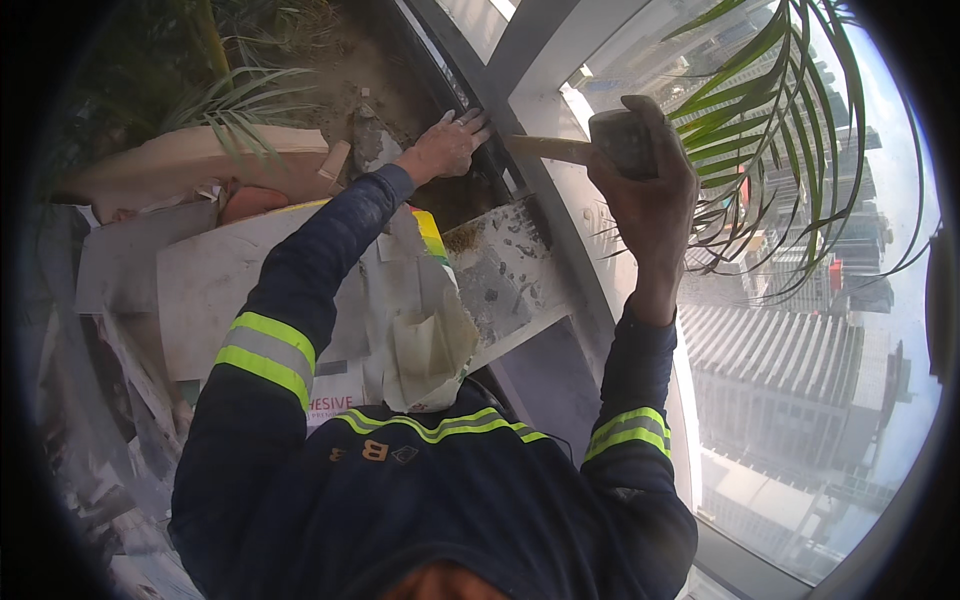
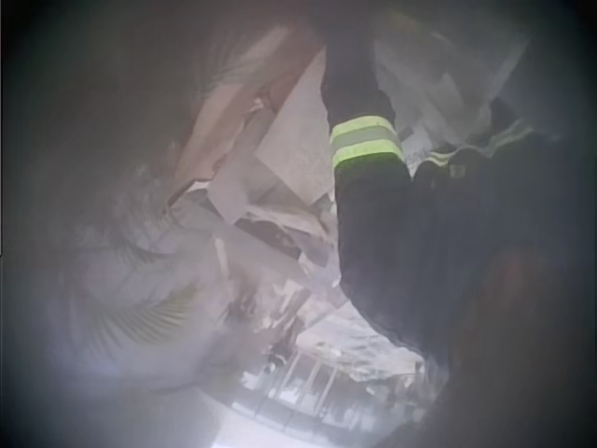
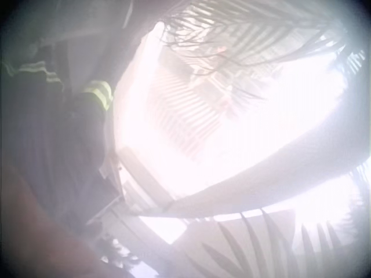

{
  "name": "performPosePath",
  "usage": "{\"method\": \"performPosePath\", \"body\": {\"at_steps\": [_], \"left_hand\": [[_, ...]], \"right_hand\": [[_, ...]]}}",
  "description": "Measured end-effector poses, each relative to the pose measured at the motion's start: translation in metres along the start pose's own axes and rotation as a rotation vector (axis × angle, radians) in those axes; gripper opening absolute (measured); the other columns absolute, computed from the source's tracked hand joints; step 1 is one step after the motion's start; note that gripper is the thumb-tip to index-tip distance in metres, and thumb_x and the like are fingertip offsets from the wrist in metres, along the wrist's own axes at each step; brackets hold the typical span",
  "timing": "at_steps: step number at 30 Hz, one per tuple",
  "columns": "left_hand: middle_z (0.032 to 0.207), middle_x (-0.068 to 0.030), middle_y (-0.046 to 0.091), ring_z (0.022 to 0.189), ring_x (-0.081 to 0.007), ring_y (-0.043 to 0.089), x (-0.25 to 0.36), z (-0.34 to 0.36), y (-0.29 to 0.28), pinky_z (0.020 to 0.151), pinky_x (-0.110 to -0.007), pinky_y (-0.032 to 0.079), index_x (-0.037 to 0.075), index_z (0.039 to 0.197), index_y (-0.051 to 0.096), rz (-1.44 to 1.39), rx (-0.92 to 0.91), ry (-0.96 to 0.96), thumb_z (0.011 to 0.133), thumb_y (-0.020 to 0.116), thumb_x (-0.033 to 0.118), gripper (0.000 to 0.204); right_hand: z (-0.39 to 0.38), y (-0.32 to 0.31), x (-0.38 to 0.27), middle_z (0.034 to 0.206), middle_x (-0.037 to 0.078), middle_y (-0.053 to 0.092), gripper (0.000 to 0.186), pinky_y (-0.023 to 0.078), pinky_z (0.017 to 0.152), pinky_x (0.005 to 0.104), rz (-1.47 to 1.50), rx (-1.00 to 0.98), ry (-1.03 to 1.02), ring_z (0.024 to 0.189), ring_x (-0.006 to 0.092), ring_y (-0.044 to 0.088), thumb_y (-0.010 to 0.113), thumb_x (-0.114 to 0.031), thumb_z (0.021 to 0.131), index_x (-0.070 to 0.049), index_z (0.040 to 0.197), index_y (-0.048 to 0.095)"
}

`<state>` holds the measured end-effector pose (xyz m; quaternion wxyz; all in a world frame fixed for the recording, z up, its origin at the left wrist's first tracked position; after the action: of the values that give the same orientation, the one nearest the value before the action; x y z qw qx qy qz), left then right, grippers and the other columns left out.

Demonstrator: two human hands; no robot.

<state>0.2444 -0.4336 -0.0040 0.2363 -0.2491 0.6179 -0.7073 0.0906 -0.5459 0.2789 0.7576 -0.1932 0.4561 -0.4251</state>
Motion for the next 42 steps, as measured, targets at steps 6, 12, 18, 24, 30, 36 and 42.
{"method": "performPosePath", "body": {"at_steps": [6,12,18,24,30,36,42], "left_hand": [[0.165,-0.0156,0.035,0.152,-0.0308,0.035,-0.004,0.001,-0.001,0.123,-0.051,0.031,0.008,0.152,0.046,0.0,0.024,0.018,0.086,0.053,0.008,0.066],[0.165,-0.0145,0.035,0.152,-0.0302,0.034,0.0,0.002,-0.003,0.123,-0.049,0.031,0.009,0.152,0.047,0.006,0.0,0.017,0.086,0.053,0.007,0.066],[0.165,-0.0149,0.035,0.152,-0.0302,0.034,-0.004,-0.002,-0.004,0.123,-0.049,0.031,0.009,0.152,0.046,-0.02,0.049,0.009,0.087,0.053,0.007,0.066],[0.165,-0.0153,0.035,0.152,-0.0301,0.034,-0.006,0.005,-0.001,0.124,-0.05,0.029,0.009,0.153,0.045,-0.015,-0.026,0.01,0.086,0.053,0.007,0.067],[0.165,-0.0145,0.036,0.152,-0.0302,0.035,-0.006,0.004,0.0,0.124,-0.051,0.03,0.009,0.153,0.046,-0.012,-0.009,0.014,0.086,0.053,0.007,0.067],[0.164,-0.0146,0.037,0.152,-0.0302,0.035,-0.003,0.002,-0.001,0.123,-0.052,0.03,0.009,0.152,0.047,-0.003,0.009,0.027,0.087,0.053,0.007,0.065],[0.162,-0.0151,0.039,0.151,-0.0306,0.037,-0.006,0.0,-0.004,0.123,-0.052,0.03,0.008,0.15,0.049,-0.036,0.026,0.011,0.087,0.053,0.007,0.063]], "right_hand": [[-0.006,-0.002,0.002,0.109,0.01,0.075,0.057,0.059,0.087,0.0337,-0.086,-0.024,0.044,0.099,0.0182,0.072,0.081,-0.01,0.076,-0.009,0.131,0.066],[-0.012,-0.005,0.008,0.106,0.012,0.073,0.057,0.057,0.081,0.0402,0.027,0.0,0.085,0.095,0.0287,0.073,0.083,-0.022,0.075,-0.013,0.128,0.067],[-0.012,-0.013,-0.01,0.103,0.012,0.072,0.057,0.057,0.08,0.0411,-0.064,0.017,0.014,0.093,0.0289,0.073,0.082,-0.022,0.074,-0.013,0.128,0.067],[-0.012,-0.005,-0.006,0.114,0.01,0.074,0.06,0.057,0.091,0.0379,-0.166,-0.065,0.05,0.102,0.0235,0.073,0.083,-0.013,0.073,-0.01,0.13,0.066],[-0.013,-0.006,-0.005,0.111,0.01,0.075,0.059,0.057,0.088,0.038,-0.149,-0.031,0.026,0.1,0.0229,0.072,0.083,-0.013,0.074,-0.011,0.13,0.066],[-0.014,-0.004,0.001,0.107,0.011,0.074,0.059,0.057,0.087,0.0375,-0.048,-0.002,0.02,0.098,0.0223,0.072,0.085,-0.015,0.074,-0.01,0.13,0.066],[-0.004,-0.005,-0.015,0.109,0.011,0.075,0.059,0.057,0.088,0.0373,-0.122,0.017,-0.012,0.099,0.0233,0.073,0.085,-0.016,0.075,-0.011,0.13,0.065]]}}
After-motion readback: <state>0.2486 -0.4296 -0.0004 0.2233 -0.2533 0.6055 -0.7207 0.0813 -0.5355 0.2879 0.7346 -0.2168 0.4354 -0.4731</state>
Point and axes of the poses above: each hand's wrist, its own z-axis towards the middle knuckle, its own y-axis out of the palm, x = y × z, the point moved 10 cm from there along z, towards the middle knuckle
